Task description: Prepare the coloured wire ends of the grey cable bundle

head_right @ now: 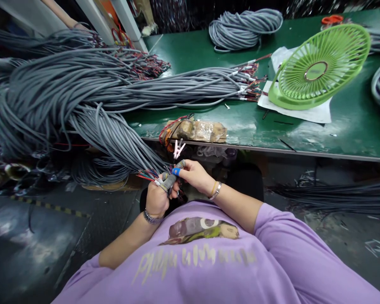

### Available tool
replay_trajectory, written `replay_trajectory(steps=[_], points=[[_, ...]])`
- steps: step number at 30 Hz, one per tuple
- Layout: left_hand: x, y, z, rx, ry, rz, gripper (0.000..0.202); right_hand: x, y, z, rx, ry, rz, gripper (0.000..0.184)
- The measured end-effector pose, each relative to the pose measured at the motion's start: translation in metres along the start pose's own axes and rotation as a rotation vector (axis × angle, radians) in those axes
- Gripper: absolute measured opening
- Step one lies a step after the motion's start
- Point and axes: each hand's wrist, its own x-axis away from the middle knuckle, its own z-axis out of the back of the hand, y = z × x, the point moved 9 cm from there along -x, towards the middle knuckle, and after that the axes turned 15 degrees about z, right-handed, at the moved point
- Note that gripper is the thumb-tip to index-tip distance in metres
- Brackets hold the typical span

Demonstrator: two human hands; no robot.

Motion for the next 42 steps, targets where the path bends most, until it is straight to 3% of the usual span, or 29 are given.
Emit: replay_trajectory(steps=[11,27,31,42], points=[[-0.002,-0.005,-0.001,-0.017,-0.027,0.001,0.031,0.002,0.008,0.001,-0.016,-0.014,-0.016,0.039],[-0.002,-0.001,0.002,0.099,0.019,0.012,0.035,0.006,0.019,0.007,-0.065,0.162,-0.027,0.03],[-0.003,-0.002,0.003,0.096,0.026,0.018,0.035,0.006,0.021,0.006,-0.093,0.152,-0.025,0.029],[0.0,-0.002,0.004,0.096,-0.004,0.036,0.035,0.011,0.021,0.013,-0.251,0.162,-0.092,0.045]])
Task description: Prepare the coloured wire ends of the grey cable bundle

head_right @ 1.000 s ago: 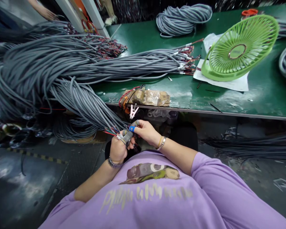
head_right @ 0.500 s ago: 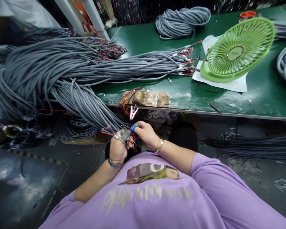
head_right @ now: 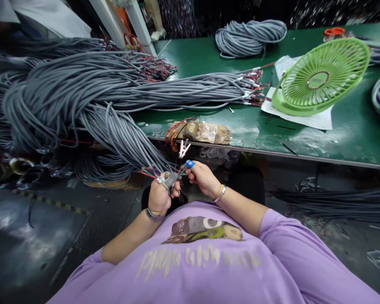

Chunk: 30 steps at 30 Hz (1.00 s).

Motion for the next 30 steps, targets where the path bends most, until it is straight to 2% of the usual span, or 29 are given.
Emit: replay_trajectory(steps=[7,13,18,23,30], points=[[0.002,0.0,0.003,0.003,0.004,-0.024,0.034,0.004,0.005,0.001,-0.065,-0.051,-0.03,0.05],[0.004,0.001,0.003,-0.004,0.004,-0.032,0.034,0.008,0.004,-0.001,-0.02,-0.092,-0.026,0.048],[0.004,-0.002,-0.002,-0.125,-0.032,-0.043,0.035,0.008,-0.003,-0.011,0.107,-0.171,-0.028,0.046],[0.002,-0.007,-0.004,-0.247,-0.046,-0.058,0.033,0.005,-0.017,-0.016,0.322,-0.219,0.066,0.042],[0.001,-0.009,-0.002,-0.245,-0.012,-0.055,0.034,0.006,-0.013,-0.014,0.294,-0.225,0.04,0.04]])
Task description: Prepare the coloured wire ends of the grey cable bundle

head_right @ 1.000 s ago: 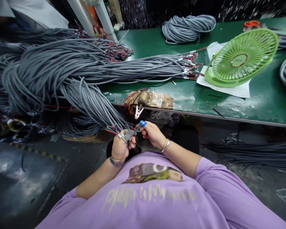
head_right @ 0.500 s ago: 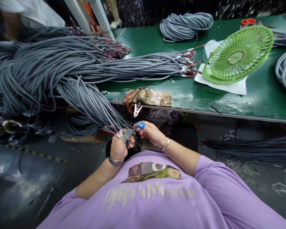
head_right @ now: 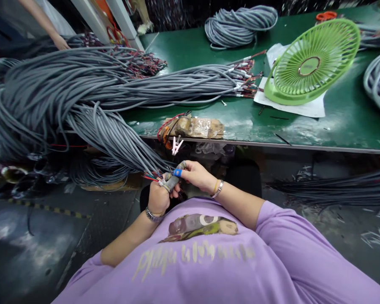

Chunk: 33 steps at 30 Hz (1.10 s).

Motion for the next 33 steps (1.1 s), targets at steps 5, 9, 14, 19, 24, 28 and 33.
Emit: replay_trajectory(steps=[5,9,14,19,24,28,33], points=[[0.001,0.003,0.002,0.03,0.029,-0.019,0.035,0.001,0.002,0.002,-0.049,0.023,0.036,0.038],[0.002,0.004,0.002,0.049,0.038,-0.025,0.035,0.001,0.005,0.003,-0.064,0.054,0.03,0.038],[0.004,0.01,0.001,0.095,0.026,-0.03,0.036,0.0,0.014,0.01,-0.21,0.149,-0.013,0.043],[0.0,0.022,-0.003,0.171,-0.078,-0.018,0.032,-0.011,0.026,0.027,-0.339,0.247,-0.093,0.048],[-0.012,0.037,-0.015,0.127,-0.278,0.028,0.038,-0.037,0.019,0.027,-0.331,0.187,-0.086,0.049],[-0.025,0.043,-0.027,0.165,-0.481,0.107,0.041,-0.054,-0.003,0.021,-0.236,0.111,0.097,0.054],[-0.037,0.044,-0.037,0.242,-0.642,0.181,0.038,-0.058,-0.013,0.028,-0.131,0.24,0.292,0.062]])
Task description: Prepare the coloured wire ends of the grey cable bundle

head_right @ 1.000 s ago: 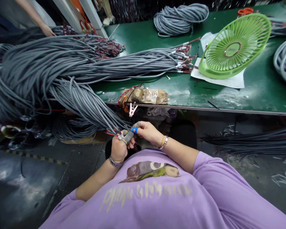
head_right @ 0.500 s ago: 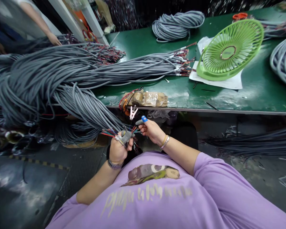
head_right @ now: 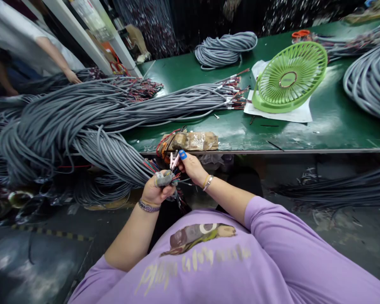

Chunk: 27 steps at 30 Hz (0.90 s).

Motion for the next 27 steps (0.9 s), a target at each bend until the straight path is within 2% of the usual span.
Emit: replay_trajectory(steps=[2,5,8,12,17,23,27], points=[[-0.003,0.0,0.0,0.018,-0.029,0.005,0.035,0.001,0.01,-0.006,-0.084,-0.009,-0.063,0.063],[-0.004,-0.001,0.001,0.046,-0.065,0.009,0.032,0.006,0.028,-0.021,-0.293,-0.028,-0.253,0.062],[-0.005,-0.003,0.002,0.065,-0.094,0.011,0.027,0.008,0.034,-0.028,-0.449,0.033,-0.359,0.056],[-0.005,-0.009,0.006,0.068,-0.098,0.032,0.026,0.007,0.032,-0.026,-0.512,0.12,-0.356,0.049],[-0.007,-0.013,0.008,0.067,-0.083,0.041,0.027,0.006,0.033,-0.024,-0.512,0.153,-0.347,0.045],[-0.004,-0.012,0.009,0.071,-0.045,0.034,0.029,0.017,0.032,-0.031,-0.55,0.06,-0.468,0.058],[0.003,-0.012,0.008,0.021,0.046,-0.007,0.038,0.022,0.025,-0.03,-0.57,-0.004,-0.492,0.062]])
